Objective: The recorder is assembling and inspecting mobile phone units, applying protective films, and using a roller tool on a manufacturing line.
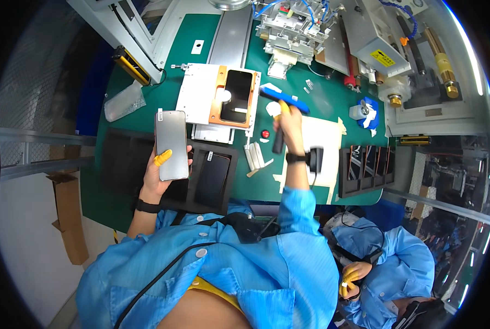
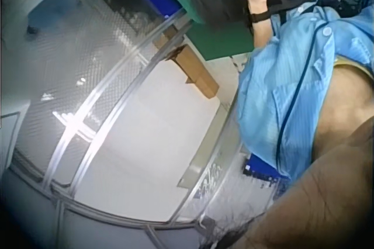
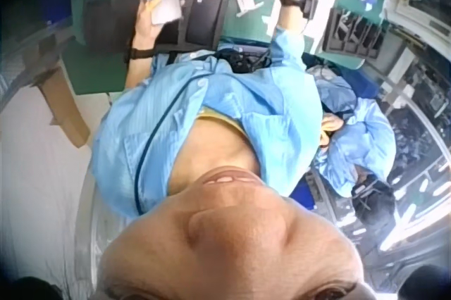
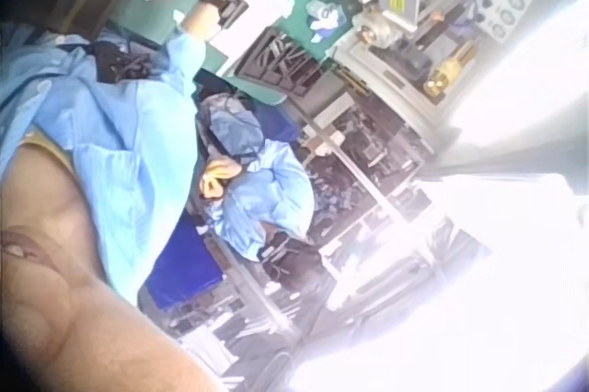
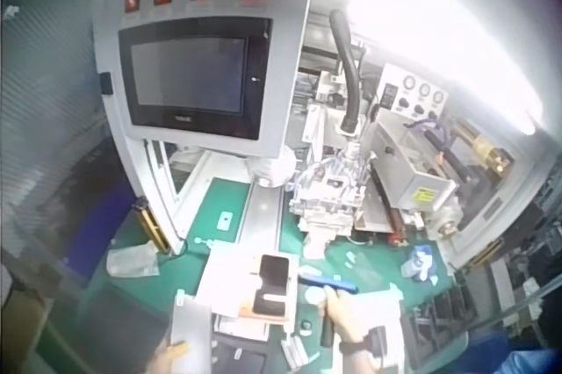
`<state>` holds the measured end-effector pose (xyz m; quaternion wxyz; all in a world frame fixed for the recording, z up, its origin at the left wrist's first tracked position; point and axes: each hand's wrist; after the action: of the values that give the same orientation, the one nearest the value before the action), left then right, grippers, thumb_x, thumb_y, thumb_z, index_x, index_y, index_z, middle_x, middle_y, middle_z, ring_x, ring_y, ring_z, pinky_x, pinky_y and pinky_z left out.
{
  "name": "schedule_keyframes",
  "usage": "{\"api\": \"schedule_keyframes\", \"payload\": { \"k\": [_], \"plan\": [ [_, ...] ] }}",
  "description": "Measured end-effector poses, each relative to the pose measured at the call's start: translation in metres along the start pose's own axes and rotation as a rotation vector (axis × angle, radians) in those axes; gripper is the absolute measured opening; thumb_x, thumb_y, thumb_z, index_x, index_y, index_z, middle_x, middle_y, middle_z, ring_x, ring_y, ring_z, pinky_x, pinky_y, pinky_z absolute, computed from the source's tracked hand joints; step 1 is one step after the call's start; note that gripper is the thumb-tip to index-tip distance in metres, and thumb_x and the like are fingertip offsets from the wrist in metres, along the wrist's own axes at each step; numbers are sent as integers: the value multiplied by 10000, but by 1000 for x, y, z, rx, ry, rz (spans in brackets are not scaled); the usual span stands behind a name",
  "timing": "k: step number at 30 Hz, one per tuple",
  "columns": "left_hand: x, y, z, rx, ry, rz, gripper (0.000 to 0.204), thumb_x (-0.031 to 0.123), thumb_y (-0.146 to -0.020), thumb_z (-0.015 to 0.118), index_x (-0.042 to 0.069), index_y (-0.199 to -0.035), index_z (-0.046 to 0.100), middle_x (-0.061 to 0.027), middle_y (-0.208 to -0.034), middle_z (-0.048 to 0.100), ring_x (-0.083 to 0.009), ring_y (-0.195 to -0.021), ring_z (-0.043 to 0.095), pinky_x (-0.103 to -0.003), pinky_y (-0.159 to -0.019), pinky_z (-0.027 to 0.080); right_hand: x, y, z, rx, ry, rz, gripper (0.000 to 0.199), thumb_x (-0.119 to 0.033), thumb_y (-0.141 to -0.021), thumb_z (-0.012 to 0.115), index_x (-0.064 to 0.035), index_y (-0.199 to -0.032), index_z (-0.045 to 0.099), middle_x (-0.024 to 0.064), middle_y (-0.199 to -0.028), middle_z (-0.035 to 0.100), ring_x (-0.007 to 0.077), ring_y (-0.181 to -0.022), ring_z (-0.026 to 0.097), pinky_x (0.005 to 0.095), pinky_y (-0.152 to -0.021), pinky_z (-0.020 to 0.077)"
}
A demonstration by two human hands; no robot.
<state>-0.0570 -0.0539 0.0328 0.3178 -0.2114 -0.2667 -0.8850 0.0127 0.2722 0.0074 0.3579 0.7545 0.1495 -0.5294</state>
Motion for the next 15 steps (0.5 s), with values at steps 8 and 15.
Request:
{"api": "schedule_keyframes", "payload": {
  "k": [8,15],
  "plan": [
    [10,21,-15,58,-36,46,548,106,-818,528,172,-1287,253,-147,-1155,441,-328,-1040,497,-474,-778,486,-32,-26,83,-182,436,-118,358,-252,-835,436,58,-680,526,115,-499,547,195,-366,516,323,-394,428],
    [14,20,-26,91,67,-9,522,183,-833,525,181,-1286,265,-146,-1152,447,-317,-1033,502,-479,-770,482,-41,48,79,-16,545,-114,350,-282,-831,465,59,-873,529,204,-620,580,273,-529,591,352,-539,472]
  ]
}}
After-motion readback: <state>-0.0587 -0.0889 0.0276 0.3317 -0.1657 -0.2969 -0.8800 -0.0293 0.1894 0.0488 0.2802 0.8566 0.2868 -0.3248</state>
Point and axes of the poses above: each hand's wrist, its own y-axis away from the middle knuckle, its own z-axis out of the palm, x = y × z
